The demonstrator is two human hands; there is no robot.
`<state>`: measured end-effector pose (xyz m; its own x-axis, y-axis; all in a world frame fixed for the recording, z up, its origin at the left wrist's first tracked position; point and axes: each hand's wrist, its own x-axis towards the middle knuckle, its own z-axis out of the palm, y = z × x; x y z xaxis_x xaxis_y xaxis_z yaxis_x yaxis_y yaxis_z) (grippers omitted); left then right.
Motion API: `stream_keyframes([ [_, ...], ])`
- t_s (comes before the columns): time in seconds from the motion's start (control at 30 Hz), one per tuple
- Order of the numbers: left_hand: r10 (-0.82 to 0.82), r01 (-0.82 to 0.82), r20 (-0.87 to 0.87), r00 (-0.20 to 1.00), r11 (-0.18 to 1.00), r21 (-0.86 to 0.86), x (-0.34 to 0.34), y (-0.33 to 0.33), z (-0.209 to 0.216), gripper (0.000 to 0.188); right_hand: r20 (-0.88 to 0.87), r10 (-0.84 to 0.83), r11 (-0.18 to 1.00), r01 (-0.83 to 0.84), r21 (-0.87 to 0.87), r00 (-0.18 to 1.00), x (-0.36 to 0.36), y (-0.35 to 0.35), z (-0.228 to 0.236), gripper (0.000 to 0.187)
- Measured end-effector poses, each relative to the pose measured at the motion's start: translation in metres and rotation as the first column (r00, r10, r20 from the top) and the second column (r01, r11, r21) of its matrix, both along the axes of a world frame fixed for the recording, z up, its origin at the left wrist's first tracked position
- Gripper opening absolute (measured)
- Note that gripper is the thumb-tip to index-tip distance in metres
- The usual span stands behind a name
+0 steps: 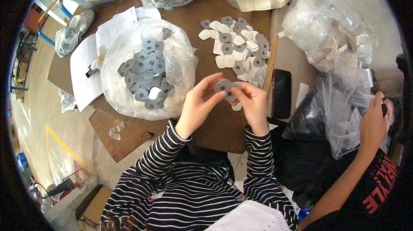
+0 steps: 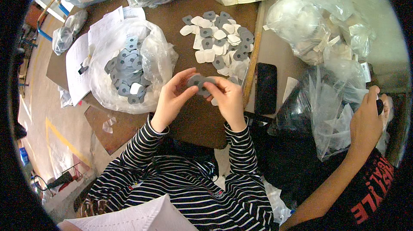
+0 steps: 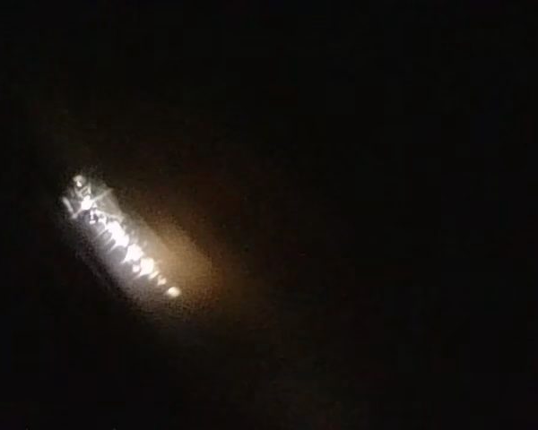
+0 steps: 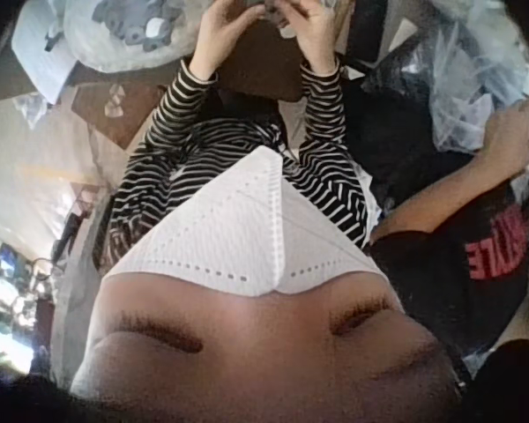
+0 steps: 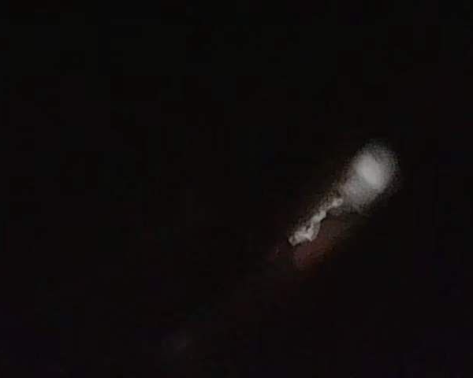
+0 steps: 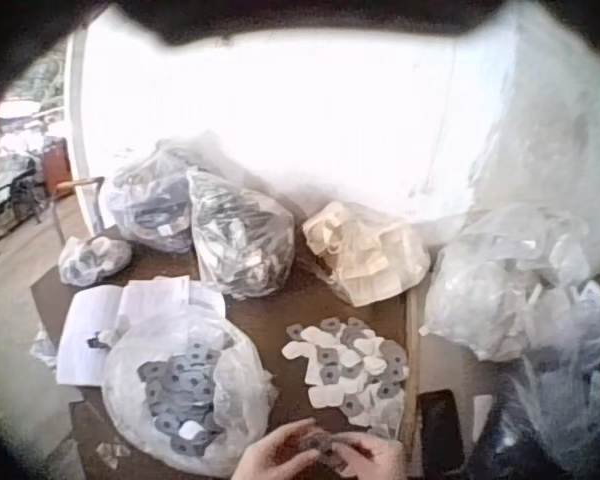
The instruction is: The person sorts small gray and white plastic parts by hand, picking them from a clear bag and placing them into separate piles on a table. The person repeatedly picks, inspects, and places the parts without using any tools.
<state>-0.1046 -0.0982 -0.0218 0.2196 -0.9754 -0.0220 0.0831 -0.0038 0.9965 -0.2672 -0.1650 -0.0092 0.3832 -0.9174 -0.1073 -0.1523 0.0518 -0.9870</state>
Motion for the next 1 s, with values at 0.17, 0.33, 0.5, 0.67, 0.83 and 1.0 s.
stream_keyframes([
  [0.17,0.101,-0.092,-0.193,0.976,0.994,0.054,0.008,0.005,0.005,0.022,0.109,0.041,0.998,-0.046,0.047,0.993,0.004,0.014,0.001,0.02],
  [0.33,0.386,-0.386,-0.027,0.922,0.922,-0.038,0.046,0.016,0.024,0.028,0.175,-0.009,0.998,-0.001,0.058,0.985,0.003,0.017,0.006,0.028],
  [0.5,0.675,-0.558,0.446,0.588,0.737,-0.381,0.089,0.013,0.039,0.035,0.22,0.054,0.995,-0.072,0.073,0.974,0.008,0.027,0.007,0.036],
  [0.67,0.202,-0.13,0.541,0.816,0.977,-0.168,0.045,0.034,0.05,0.032,0.19,0.167,0.983,-0.179,0.046,0.967,0.023,0.042,0.013,0.054],
  [0.83,0.234,-0.188,0.578,0.782,0.972,-0.139,0.052,0.034,0.055,0.02,-0.045,0.164,0.973,-0.169,-0.157,0.985,0.024,0.047,0.017,0.056],
  [1.0,0.583,-0.527,0.637,0.505,0.792,-0.307,0.105,0.022,0.048,0.027,-0.492,-0.07,0.918,-0.137,-0.372,0.868,-0.023,0.021,-0.003,0.053],
])
